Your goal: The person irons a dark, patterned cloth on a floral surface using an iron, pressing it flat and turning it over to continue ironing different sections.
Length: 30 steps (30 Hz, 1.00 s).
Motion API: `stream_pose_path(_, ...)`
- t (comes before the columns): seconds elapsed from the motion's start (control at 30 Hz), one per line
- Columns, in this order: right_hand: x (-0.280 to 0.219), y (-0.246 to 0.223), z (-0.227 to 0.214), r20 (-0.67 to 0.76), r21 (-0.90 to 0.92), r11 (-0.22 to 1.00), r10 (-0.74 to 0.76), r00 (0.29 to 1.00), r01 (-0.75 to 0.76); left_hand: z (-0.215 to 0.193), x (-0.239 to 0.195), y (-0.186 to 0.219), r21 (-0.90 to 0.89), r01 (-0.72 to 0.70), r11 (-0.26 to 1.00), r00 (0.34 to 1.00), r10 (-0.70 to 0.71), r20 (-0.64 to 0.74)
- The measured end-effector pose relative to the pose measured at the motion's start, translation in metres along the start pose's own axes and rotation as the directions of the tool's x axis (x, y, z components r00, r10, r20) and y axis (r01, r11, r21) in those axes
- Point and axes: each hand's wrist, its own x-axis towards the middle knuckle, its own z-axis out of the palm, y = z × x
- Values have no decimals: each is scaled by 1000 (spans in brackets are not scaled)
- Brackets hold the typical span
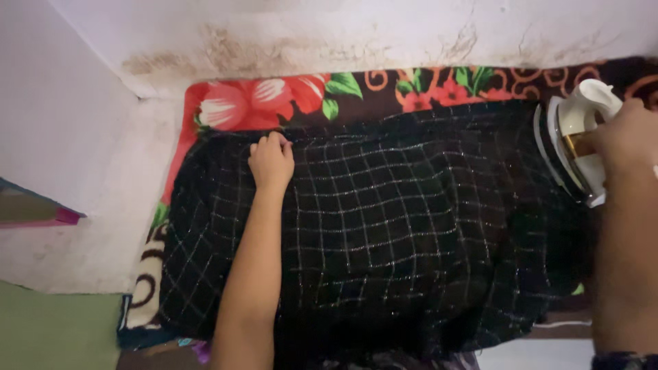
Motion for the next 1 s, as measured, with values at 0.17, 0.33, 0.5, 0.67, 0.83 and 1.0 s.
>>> stream_pose_path(0.17, 62, 47, 59, -84, -53, 994, -104, 991, 100, 0, 1, 4, 10, 9, 1000, 1000, -9, -9)
stream_pose_path(0.33, 71, 57, 59, 121, 142, 981, -151, 981, 134, 0, 2, 4, -6, 22, 1000, 1000, -22, -13)
stream_pose_path(0.5, 16, 23, 6, 456, 315, 947, -212, 864, 66, 2, 2, 2, -14, 10, 1000, 1000, -10, -27)
stream_pose_path(0.67, -99, -57, -66, 645, 290, 954, -249, 722, 69, 4, 1, 0, -59, 18, 998, 999, -20, -42)
stream_pose_path(0.83, -149, -127, -93, 537, 92, 933, -342, 771, 349, 7, 0, -3, -79, 13, 997, 997, -20, -77)
stream_pose_path(1.0, -117, -134, -63, 340, -25, 931, -334, 879, 363, 9, 1, -7, -83, -20, 996, 995, 12, -101)
